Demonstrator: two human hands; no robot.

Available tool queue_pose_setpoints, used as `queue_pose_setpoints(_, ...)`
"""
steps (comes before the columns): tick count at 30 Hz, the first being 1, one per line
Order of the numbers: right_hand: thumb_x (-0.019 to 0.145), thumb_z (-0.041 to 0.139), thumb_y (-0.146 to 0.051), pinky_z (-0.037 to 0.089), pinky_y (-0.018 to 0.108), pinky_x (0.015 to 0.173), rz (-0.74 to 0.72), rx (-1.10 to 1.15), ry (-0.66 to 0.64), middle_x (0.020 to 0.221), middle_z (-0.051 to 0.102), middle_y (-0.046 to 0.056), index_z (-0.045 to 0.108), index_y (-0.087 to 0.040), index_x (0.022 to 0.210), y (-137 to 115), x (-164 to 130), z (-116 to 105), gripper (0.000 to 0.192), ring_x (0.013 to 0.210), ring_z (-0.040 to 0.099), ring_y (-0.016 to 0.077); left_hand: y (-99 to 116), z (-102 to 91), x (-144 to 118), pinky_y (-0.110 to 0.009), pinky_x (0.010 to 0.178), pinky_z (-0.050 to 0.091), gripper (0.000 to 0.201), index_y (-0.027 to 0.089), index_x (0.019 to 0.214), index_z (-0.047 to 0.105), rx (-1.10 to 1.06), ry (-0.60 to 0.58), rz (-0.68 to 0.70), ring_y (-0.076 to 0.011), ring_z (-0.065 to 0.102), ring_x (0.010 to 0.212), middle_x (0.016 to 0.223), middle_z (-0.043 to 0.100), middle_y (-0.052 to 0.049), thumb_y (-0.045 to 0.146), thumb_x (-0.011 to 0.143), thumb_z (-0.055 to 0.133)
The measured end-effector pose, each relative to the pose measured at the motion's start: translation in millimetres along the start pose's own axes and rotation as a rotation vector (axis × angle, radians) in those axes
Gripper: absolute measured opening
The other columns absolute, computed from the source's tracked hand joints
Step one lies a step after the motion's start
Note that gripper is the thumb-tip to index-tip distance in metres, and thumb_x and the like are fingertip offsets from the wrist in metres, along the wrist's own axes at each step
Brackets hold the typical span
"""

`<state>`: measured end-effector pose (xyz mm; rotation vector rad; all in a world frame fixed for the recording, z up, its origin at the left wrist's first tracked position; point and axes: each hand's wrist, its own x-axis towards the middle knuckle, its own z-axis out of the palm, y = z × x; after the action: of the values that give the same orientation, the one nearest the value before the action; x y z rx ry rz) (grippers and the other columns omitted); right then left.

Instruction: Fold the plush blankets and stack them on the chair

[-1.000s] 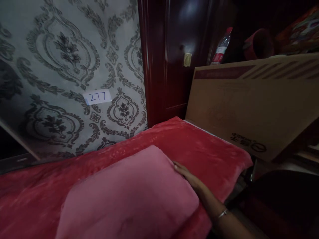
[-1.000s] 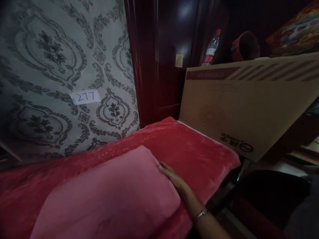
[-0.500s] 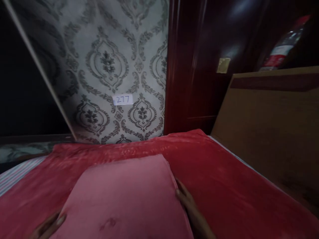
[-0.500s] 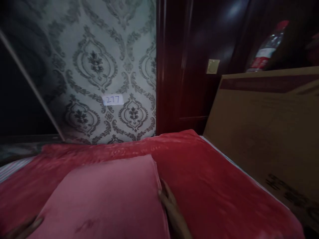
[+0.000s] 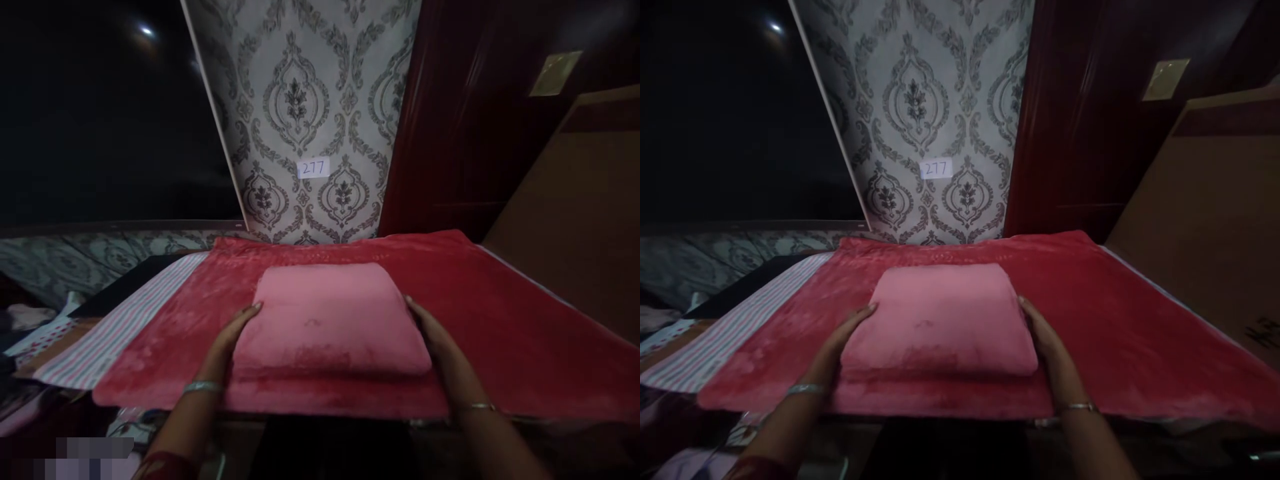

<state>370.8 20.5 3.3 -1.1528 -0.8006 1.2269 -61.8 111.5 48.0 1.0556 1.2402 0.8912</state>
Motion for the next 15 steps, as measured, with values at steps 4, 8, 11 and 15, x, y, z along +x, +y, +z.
queue_pose_setpoints(4,0.075,0.07,-0.061,0.049,0.051,0.107,0.09,-0.02,0.056,0.111,0.077,0.005,0.075,-0.028,0.1,-10,0,10,0.042,0.118,0.065,0.0331,-4,-9.2,17,-0.046,0.097,0.056,0.064,0.014,0.107,0.073,-0.033,-0.138,0.002,-0.0365,0.068,0.113,0.108,0.076,-0.016,0.054,0.059,0.087)
queue_pose_setpoints(8,0.07,0.079,-0.051,0.046,0.049,0.11,-0.039,-0.088,0.097,0.124,0.072,0.002,0.075,-0.032,0.101,-20,0,21,0.036,0.125,0.06,0.0325,-7,-13.6,23,-0.047,0.102,0.053,0.068,0.015,0.109,0.072,-0.075,-0.237,-0.051,-0.0363,0.068,0.113,0.11,0.076,-0.018,0.055,0.057,0.088)
queue_pose_setpoints(11,0.063,0.084,-0.042,0.042,0.048,0.113,-0.097,-0.119,0.08,0.128,0.07,0.003,0.075,-0.031,0.106,-28,5,29,0.045,0.13,0.056,0.0326,0,-12.1,24,-0.047,0.104,0.051,0.064,0.015,0.108,0.072,-0.048,-0.194,-0.008,-0.0369,0.067,0.116,0.111,0.075,-0.02,0.054,0.059,0.086)
queue_pose_setpoints(15,0.056,0.086,-0.04,0.04,0.051,0.112,-0.172,-0.122,0.116,0.133,0.067,0.005,0.069,-0.026,0.12,-44,12,37,0.068,0.128,0.057,0.0331,21,-8.8,30,-0.049,0.102,0.052,0.048,0.017,0.1,0.074,0.09,-0.107,0.156,-0.0418,0.062,0.12,0.106,0.077,-0.016,0.046,0.063,0.083)
